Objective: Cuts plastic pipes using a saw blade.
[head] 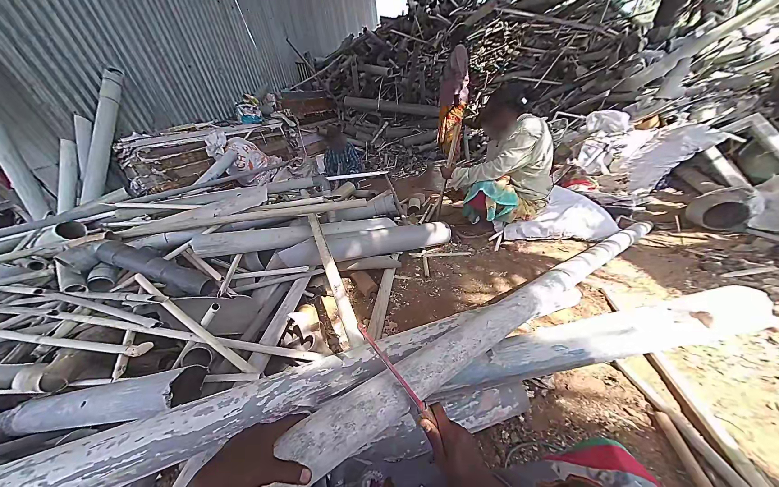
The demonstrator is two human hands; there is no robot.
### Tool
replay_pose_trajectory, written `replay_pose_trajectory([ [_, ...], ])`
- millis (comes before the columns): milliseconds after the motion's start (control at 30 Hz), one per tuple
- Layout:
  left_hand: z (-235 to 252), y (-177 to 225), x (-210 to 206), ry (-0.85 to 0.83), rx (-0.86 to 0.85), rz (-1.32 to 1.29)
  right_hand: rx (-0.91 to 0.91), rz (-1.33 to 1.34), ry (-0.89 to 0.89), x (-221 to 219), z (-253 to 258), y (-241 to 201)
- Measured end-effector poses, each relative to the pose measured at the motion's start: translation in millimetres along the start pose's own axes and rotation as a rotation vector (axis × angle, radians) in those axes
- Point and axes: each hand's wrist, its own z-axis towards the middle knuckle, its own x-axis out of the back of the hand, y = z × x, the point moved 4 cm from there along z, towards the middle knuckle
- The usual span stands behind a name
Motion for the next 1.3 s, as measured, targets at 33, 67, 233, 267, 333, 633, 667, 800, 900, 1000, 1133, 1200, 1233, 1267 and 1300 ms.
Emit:
replay_pose_trajectory([
  [33, -3.5, 1.4, -1.5, 0.033, 0.004, 0.012, -0.003, -0.013, 0.009, 0.6, -0.7, -0.3],
  [67, -9.1, 4.3, -2.9, 0.073, 0.017, 0.034, -0.004, -0.023, 0.022, 1.1, -1.1, -0.3],
  [233, -45.3, -2.1, -16.4, 0.283, -0.014, 0.075, 0.042, -0.053, 0.102, 1.0, -4.5, 1.6],
  [267, -56.3, -8.0, -16.9, 0.304, -0.024, 0.06, 0.036, -0.054, 0.1, 1.5, -5.5, 0.8],
  [333, -79.7, -27.1, -16.0, 0.327, -0.001, 0.074, -0.007, -0.058, 0.045, 4.3, -6.1, -1.9],
  [633, -121.3, -56.8, -26.7, 0.385, 0.321, 0.189, -0.298, -0.16, -0.245, 45.9, -21.9, -63.5],
  [667, -123.2, -56.1, -32.9, 0.471, 0.281, 0.214, -0.267, -0.168, -0.261, 42.7, -22.5, -71.3],
  [800, -129.8, -50.9, -61.4, 0.872, 0.055, 0.302, -0.098, -0.234, -0.38, 13.2, -35.9, -125.1],
  [900, -132.7, -47.7, -87.3, 1.11, -0.013, 0.395, 0.15, -0.233, -0.492, -10.3, -61.0, -158.4],
  [1000, -133.4, -45.3, -105.7, 1.228, -0.017, 0.44, 0.202, -0.258, -0.472, -8.4, -67.7, -150.5],
  [1133, -133.0, -43.7, -110.8, 1.252, 0.0, 0.42, -0.077, -0.296, -0.29, 26.8, -41.8, -94.1],
  [1200, -131.4, -43.8, -107.9, 1.252, -0.007, 0.403, -0.111, -0.177, -0.251, 45.0, -38.7, -88.8],
  [1233, -131.1, -44.0, -107.4, 1.248, -0.014, 0.402, -0.041, -0.067, -0.217, 50.1, -45.0, -100.9],
  [1267, -130.9, -44.1, -107.7, 1.245, -0.016, 0.406, 0.068, 0.073, -0.184, 53.7, -54.2, -119.7],
  [1300, -130.8, -44.0, -107.7, 1.246, -0.017, 0.406, 0.204, 0.217, -0.169, 55.9, -62.8, -140.2],
])
